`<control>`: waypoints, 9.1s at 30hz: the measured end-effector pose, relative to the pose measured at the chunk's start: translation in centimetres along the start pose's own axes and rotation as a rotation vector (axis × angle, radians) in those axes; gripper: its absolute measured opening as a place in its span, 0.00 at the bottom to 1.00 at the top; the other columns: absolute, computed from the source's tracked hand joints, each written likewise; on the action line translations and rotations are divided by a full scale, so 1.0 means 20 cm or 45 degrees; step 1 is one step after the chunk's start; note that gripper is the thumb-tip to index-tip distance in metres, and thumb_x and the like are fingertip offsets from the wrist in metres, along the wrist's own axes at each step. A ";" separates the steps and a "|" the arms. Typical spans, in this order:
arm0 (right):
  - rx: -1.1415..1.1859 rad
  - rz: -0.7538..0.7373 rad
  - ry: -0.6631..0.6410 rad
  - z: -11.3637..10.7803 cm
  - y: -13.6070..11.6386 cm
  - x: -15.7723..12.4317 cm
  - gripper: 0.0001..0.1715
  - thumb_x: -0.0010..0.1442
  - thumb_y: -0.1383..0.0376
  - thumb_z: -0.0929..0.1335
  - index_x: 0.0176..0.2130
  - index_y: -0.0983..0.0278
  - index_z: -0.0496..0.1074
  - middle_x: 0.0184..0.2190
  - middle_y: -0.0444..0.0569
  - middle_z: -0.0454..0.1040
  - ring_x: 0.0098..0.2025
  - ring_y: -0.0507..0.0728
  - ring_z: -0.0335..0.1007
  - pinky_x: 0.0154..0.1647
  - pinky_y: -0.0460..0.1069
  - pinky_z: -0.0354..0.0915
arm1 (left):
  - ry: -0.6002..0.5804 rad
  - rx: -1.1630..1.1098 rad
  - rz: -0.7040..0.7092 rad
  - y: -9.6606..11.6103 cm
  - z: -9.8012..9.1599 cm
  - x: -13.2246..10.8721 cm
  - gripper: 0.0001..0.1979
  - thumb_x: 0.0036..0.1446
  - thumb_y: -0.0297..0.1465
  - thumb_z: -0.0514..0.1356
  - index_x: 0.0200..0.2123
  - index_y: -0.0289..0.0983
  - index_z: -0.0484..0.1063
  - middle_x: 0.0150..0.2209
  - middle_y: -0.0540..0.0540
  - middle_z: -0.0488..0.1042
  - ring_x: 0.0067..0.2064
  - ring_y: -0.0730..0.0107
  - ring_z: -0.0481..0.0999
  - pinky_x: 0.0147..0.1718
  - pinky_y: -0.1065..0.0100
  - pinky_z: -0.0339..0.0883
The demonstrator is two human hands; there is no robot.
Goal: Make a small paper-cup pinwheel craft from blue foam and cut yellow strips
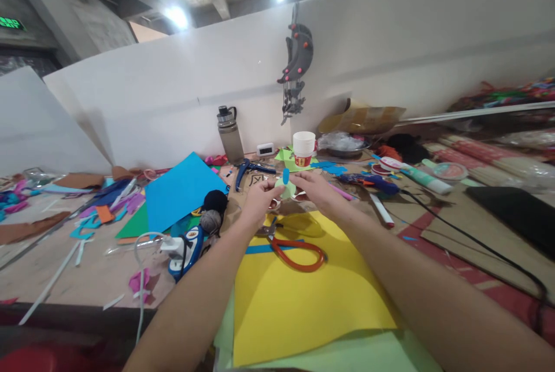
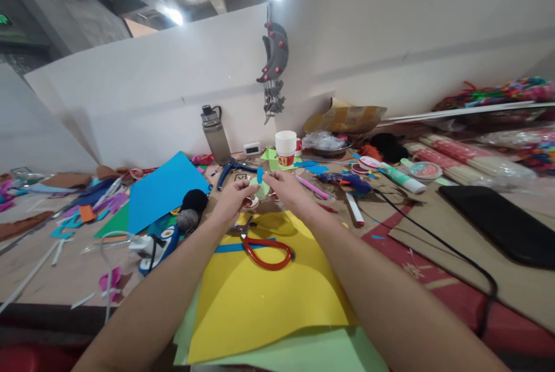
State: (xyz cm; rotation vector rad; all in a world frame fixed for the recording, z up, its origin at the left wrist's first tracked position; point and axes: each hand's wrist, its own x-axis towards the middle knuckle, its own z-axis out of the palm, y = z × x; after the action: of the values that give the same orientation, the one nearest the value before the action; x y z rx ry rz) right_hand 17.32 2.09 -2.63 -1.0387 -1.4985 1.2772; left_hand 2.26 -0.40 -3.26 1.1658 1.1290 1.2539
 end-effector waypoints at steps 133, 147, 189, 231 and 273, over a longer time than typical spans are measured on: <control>-0.275 -0.261 0.250 -0.01 0.05 0.01 0.08 0.46 0.62 0.70 0.25 0.65 0.71 0.24 0.44 0.72 0.27 0.52 0.65 0.30 0.48 0.61 | -0.015 -0.258 -0.108 -0.01 -0.01 0.01 0.14 0.40 0.26 0.69 0.31 0.33 0.68 0.30 0.48 0.74 0.29 0.74 0.74 0.27 0.71 0.72; -0.529 -0.285 0.348 0.04 0.06 -0.01 0.10 0.51 0.62 0.65 0.36 0.64 0.66 0.29 0.44 0.69 0.30 0.53 0.64 0.31 0.47 0.59 | -0.059 -0.222 0.000 -0.01 0.00 0.00 0.15 0.41 0.29 0.67 0.35 0.34 0.71 0.31 0.47 0.74 0.31 0.73 0.73 0.29 0.72 0.71; -0.211 -0.212 0.187 0.08 0.14 0.04 0.09 0.49 0.62 0.64 0.31 0.64 0.69 0.26 0.44 0.71 0.26 0.52 0.65 0.27 0.47 0.62 | 0.077 -0.096 0.052 0.00 0.02 -0.02 0.19 0.40 0.34 0.69 0.37 0.35 0.70 0.31 0.46 0.75 0.29 0.70 0.75 0.29 0.65 0.73; 0.240 0.024 0.094 0.10 0.06 -0.01 0.14 0.52 0.55 0.67 0.35 0.62 0.67 0.31 0.46 0.70 0.26 0.50 0.64 0.25 0.45 0.66 | 0.310 -0.323 0.079 -0.02 -0.01 0.02 0.15 0.38 0.32 0.68 0.29 0.35 0.67 0.29 0.51 0.71 0.26 0.79 0.68 0.22 0.76 0.61; 0.590 0.174 0.032 0.15 0.04 -0.05 0.09 0.43 0.67 0.72 0.31 0.64 0.74 0.26 0.43 0.72 0.23 0.47 0.60 0.24 0.43 0.59 | 0.407 -0.756 0.033 -0.03 0.01 0.03 0.11 0.41 0.22 0.66 0.27 0.35 0.66 0.26 0.50 0.74 0.27 0.76 0.73 0.32 0.71 0.65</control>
State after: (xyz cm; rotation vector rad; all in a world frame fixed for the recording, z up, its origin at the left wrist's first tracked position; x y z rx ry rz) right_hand 14.78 0.41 -3.79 -0.8530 -1.0513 1.6045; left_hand 2.45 0.15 -3.75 0.5483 0.8685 1.6873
